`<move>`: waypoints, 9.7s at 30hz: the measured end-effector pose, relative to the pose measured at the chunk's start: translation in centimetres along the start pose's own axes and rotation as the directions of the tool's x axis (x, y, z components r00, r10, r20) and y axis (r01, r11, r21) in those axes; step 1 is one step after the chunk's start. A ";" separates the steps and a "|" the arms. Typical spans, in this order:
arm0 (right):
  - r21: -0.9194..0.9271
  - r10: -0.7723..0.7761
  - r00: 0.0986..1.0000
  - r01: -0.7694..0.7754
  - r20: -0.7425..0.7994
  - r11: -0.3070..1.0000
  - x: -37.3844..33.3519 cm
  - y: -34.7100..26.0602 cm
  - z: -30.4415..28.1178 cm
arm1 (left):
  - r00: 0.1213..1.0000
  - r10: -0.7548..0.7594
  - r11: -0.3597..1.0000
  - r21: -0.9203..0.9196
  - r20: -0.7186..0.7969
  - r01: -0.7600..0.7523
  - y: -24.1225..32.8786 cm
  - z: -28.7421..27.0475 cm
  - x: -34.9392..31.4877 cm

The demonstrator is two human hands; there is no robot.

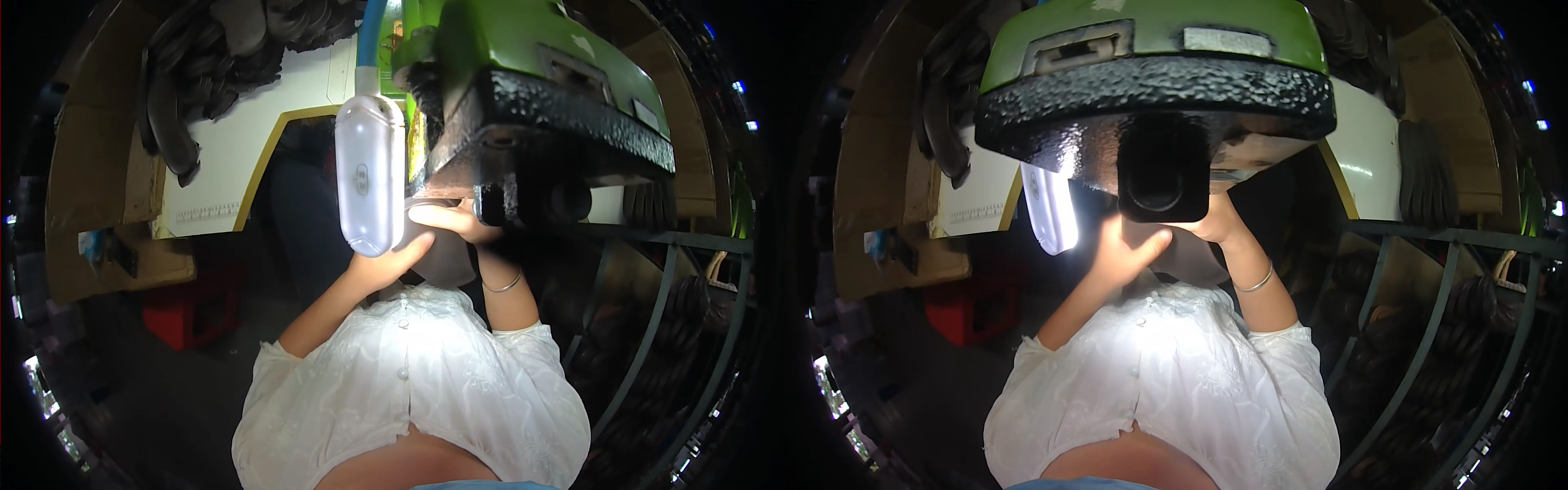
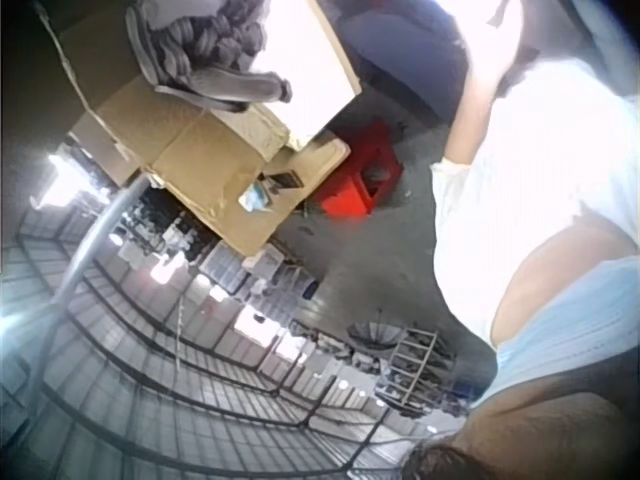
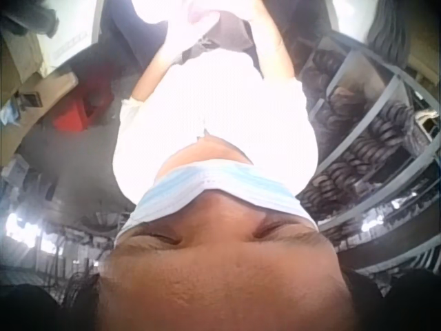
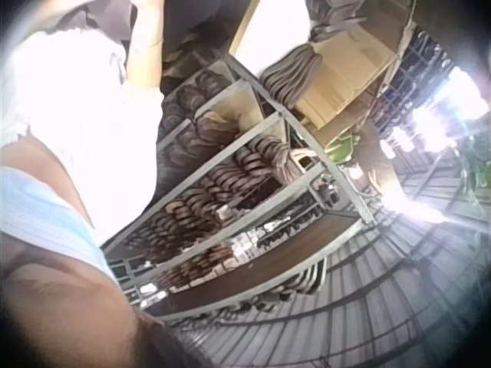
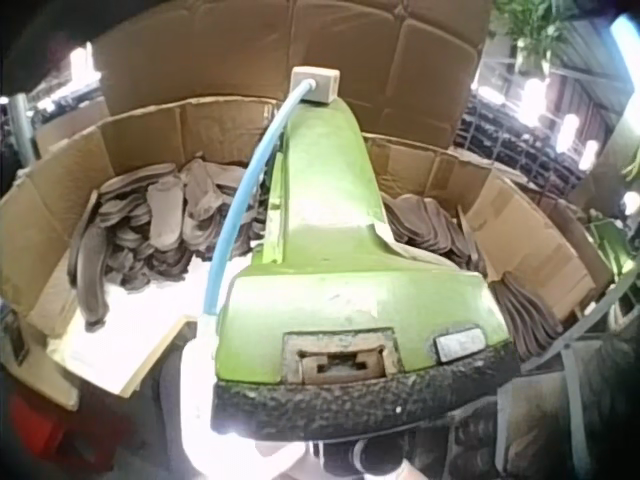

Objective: The person repeatedly picks up dark, curved shoe parts from a pile and presses them against a green grinding machine. They handle the items one at a time, rotating them to grind different edges, and then place them back on the pile. The task involves continuous repetitive handling of the shoe parts against the machine's abrasive surface.

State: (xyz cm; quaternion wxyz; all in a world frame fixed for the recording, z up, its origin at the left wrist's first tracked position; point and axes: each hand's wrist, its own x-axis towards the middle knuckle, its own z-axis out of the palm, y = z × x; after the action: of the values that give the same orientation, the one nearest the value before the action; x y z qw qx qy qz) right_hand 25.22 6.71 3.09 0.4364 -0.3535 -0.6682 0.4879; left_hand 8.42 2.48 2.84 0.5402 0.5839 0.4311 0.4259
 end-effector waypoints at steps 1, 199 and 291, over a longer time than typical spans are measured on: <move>0.022 0.059 0.998 -0.060 0.010 0.998 0.0 0.1 0.0 | 0.995 0.086 0.990 -0.105 -0.053 -0.091 2.0 0.2 1.2; -0.162 0.581 0.679 -0.578 0.449 0.800 -11.4 -0.6 -6.3 | 0.986 0.127 0.990 0.068 -0.109 -0.120 1.3 -0.5 1.4; 0.063 0.008 0.733 0.047 -0.680 0.997 -8.8 3.2 4.1 | 0.972 -0.160 0.948 -0.300 -0.172 0.103 -0.3 -10.5 -2.8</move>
State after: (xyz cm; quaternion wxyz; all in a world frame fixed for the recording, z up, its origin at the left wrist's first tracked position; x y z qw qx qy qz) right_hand 24.84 -1.69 -2.63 0.6683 -0.4837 -0.4474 0.3454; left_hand -2.46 2.61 3.02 0.6024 0.4241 0.4530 0.5021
